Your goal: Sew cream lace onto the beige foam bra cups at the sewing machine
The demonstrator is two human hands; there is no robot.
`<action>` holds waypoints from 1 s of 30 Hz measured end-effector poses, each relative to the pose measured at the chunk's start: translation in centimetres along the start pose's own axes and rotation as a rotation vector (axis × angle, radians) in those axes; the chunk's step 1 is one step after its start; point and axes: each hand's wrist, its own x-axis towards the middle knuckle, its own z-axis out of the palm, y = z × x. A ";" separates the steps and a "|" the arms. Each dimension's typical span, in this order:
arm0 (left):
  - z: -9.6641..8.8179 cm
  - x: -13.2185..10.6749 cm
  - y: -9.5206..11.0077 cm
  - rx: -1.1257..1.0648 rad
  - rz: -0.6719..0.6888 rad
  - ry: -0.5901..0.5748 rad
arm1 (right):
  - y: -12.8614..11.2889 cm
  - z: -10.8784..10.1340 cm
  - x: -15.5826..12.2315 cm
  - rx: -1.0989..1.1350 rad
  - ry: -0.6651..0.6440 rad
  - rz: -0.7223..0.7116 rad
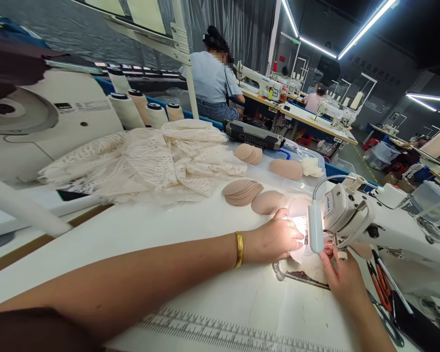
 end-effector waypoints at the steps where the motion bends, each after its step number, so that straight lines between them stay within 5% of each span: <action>1: 0.0 -0.1 0.1 0.013 0.006 0.012 | 0.0 0.0 0.0 0.001 -0.013 0.000; 12: -0.8 -1.0 2.5 0.075 0.097 0.046 | -2.1 -0.8 0.1 0.018 -0.322 -0.184; 30: 0.9 0.2 -0.6 -0.059 -0.016 0.022 | -1.2 1.6 0.1 -0.129 -0.154 -0.100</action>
